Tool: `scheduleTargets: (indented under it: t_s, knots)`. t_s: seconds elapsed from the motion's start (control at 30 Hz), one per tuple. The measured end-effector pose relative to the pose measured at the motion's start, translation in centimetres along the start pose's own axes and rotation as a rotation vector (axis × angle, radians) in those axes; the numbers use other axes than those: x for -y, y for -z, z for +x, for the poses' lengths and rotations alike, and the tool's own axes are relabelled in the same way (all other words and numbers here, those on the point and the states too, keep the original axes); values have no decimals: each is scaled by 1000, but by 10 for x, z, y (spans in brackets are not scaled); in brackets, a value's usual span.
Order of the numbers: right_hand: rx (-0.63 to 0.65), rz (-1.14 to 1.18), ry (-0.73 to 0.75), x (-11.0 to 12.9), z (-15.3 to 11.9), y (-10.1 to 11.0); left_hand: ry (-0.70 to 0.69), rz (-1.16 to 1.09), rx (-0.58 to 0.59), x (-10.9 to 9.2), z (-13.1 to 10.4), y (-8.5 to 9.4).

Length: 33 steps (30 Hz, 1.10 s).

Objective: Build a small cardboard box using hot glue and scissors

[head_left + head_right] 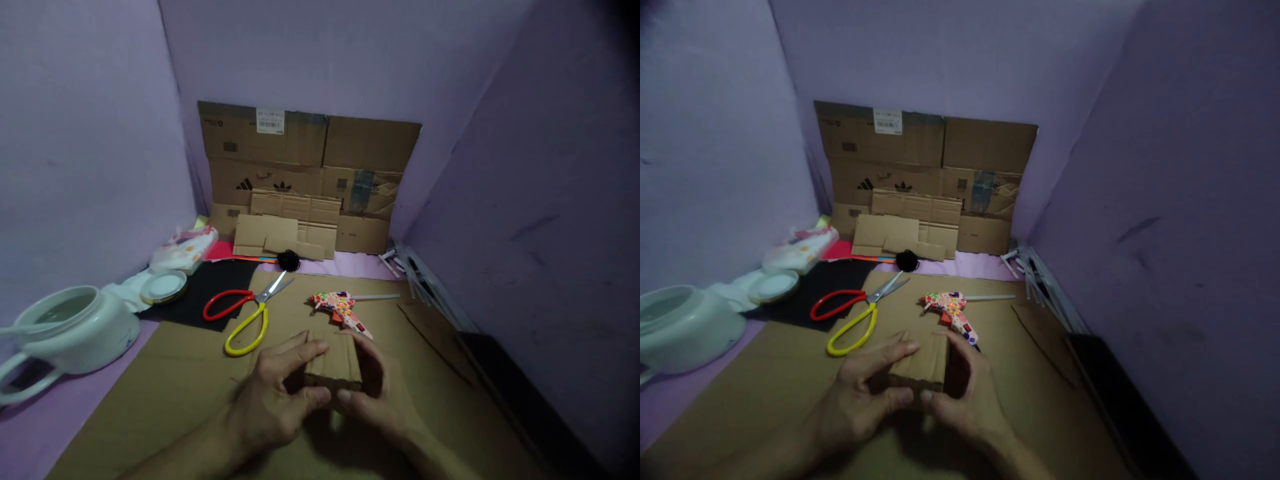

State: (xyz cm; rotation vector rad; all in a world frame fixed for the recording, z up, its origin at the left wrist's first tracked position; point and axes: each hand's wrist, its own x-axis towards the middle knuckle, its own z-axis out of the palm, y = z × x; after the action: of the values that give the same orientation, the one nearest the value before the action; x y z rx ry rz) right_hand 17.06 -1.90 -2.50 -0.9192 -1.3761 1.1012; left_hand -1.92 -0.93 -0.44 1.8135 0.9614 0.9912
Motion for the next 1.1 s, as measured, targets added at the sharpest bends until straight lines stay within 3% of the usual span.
scheduleTargets:
  t_s: [0.1,0.2,0.3,0.4,0.47,0.57,0.77,0.93,1.1]
  knots:
    - [47,-86,58,0,-1,3,-30,1,-6,4,-3,-1]
    - [84,-303,302,2,-2,10,-44,-90,58,12,-1,2]
    - [64,-460,516,6,-1,17,28,-310,178,25,8,14]
    - [156,-550,623,9,2,18,94,-684,327,32,18,27]
    - [225,-577,658,10,3,17,142,-747,382,28,20,32]
    - [257,-597,677,7,2,15,176,-689,468,17,19,31]
    - [285,-619,749,-1,0,14,156,-518,324,15,16,21]
    - [300,-648,788,5,0,14,127,-401,327,20,17,23]
    - [293,-740,901,6,2,10,23,-91,299,15,19,28]
